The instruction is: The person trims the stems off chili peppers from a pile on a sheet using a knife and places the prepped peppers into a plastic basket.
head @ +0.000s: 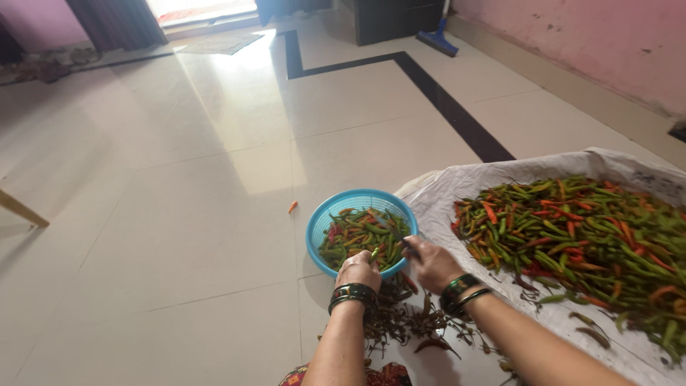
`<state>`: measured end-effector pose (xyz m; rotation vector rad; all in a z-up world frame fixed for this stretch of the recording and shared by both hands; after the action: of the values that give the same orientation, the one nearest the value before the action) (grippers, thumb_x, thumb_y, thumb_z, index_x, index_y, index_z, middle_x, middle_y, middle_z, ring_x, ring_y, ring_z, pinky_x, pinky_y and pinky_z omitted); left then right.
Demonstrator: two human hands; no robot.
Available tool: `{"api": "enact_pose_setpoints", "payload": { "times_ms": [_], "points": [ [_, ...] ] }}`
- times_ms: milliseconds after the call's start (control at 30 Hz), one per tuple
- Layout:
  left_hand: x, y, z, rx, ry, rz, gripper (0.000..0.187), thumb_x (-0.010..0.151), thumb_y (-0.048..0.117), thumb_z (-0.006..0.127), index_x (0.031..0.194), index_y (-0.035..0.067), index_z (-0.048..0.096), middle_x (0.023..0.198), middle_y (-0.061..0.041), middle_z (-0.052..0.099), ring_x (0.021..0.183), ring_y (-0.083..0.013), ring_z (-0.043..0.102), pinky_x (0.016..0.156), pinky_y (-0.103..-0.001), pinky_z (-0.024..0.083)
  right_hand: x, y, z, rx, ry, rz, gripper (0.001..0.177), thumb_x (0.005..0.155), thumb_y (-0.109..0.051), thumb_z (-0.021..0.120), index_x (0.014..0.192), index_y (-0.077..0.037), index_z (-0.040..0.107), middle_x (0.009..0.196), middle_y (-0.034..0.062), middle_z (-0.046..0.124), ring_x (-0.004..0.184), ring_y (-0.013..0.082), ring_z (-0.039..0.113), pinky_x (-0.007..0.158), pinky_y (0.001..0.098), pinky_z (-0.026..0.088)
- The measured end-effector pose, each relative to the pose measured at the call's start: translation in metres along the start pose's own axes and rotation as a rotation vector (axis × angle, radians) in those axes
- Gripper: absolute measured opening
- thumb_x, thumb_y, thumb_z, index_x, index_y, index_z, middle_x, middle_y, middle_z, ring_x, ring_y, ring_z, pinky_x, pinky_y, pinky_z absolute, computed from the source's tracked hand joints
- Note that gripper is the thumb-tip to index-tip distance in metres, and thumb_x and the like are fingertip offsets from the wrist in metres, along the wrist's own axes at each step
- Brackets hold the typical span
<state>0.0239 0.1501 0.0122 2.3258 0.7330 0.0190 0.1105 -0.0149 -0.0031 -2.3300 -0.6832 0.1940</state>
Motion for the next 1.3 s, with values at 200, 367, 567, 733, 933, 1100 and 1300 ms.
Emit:
{"api": "enact_pose_setpoints", "payload": {
  "times_ms": [200, 367, 567, 733, 933, 1100, 1300],
  "points": [
    [-0.034, 0.029, 0.013, 0.077, -0.033, 0.243, 0.026, 0.096, 0.031, 0.060, 0.112, 0.015, 0.073, 0.117, -0.014, 0.071, 0.115, -0.0344, 0.064, 0.100, -0.046, 0.050, -0.043, 0.068, -0.112, -0.315, 0.065, -0.070, 0.039, 0.094, -0.025, 0.057, 0.133, -0.019, 0.058, 0.119, 0.0158, 0.071, 0.105, 0.0343, 0.069, 0.089, 0.0466, 0.053],
    [-0.072, 0.094, 0.027, 0.189, -0.215, 0.437, 0.026, 0.095, 0.030, 0.063, 0.111, 0.013, 0.074, 0.113, -0.019, 0.070, 0.111, -0.0371, 0.066, 0.096, -0.048, 0.052, -0.116, 0.095, -0.190, -0.424, 0.053, 0.313, 0.051, 0.097, -0.033, 0.057, 0.147, -0.024, 0.048, 0.118, 0.0177, 0.072, 0.104, 0.0349, 0.071, 0.090, 0.0461, 0.055],
    [-0.132, 0.196, 0.074, 0.318, -0.312, 0.620, 0.031, 0.095, 0.028, 0.058, 0.121, 0.015, 0.070, 0.126, -0.016, 0.066, 0.118, -0.0351, 0.063, 0.099, -0.050, 0.050, -0.172, 0.102, -0.255, -0.458, -0.057, 0.540, 0.051, 0.103, -0.034, 0.052, 0.151, -0.020, 0.045, 0.110, 0.0185, 0.076, 0.097, 0.0377, 0.074, 0.085, 0.0509, 0.057],
    [-0.154, 0.257, 0.140, 0.631, -0.492, 0.871, 0.035, 0.096, 0.028, 0.061, 0.121, 0.006, 0.072, 0.129, -0.020, 0.067, 0.120, -0.0346, 0.065, 0.100, -0.047, 0.054, -0.185, 0.142, -0.258, -0.492, 0.076, 0.401, 0.042, 0.092, -0.042, 0.065, 0.126, -0.018, 0.066, 0.117, 0.0150, 0.073, 0.108, 0.0335, 0.069, 0.093, 0.0471, 0.054],
    [-0.176, 0.304, 0.195, 0.511, -0.513, 0.942, 0.034, 0.093, 0.025, 0.061, 0.119, 0.005, 0.070, 0.127, -0.023, 0.066, 0.119, -0.0360, 0.064, 0.098, -0.048, 0.053, -0.236, 0.187, -0.263, -0.498, 0.076, 0.356, 0.044, 0.083, -0.033, 0.067, 0.125, -0.021, 0.066, 0.119, 0.0139, 0.071, 0.111, 0.0344, 0.066, 0.093, 0.0462, 0.053],
    [-0.176, 0.324, 0.258, 0.805, -0.626, 0.992, 0.030, 0.090, 0.014, 0.061, 0.116, 0.004, 0.073, 0.121, -0.023, 0.070, 0.114, -0.0353, 0.069, 0.094, -0.047, 0.057, -0.305, 0.217, -0.274, -0.326, 0.151, 0.537, 0.036, 0.087, -0.033, 0.068, 0.119, -0.018, 0.069, 0.115, 0.0122, 0.075, 0.108, 0.0311, 0.070, 0.094, 0.0432, 0.055],
    [-0.190, 0.365, 0.301, 0.950, -0.669, 1.077, 0.028, 0.088, 0.015, 0.066, 0.111, 0.003, 0.075, 0.119, -0.021, 0.072, 0.111, -0.0355, 0.070, 0.092, -0.047, 0.057, -0.366, 0.240, -0.276, -0.167, 0.188, 0.749, 0.034, 0.088, -0.024, 0.072, 0.121, -0.019, 0.066, 0.121, 0.0085, 0.071, 0.114, 0.0269, 0.067, 0.098, 0.0401, 0.053]
  ]
}}
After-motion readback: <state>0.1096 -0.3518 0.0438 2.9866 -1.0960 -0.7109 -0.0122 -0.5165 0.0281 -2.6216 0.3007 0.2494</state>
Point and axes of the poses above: each hand's wrist, its own x-axis towards the middle knuckle, its own z-axis out of the palm, y = z × x, the point moved 1 cm from there along x, towards the middle knuckle
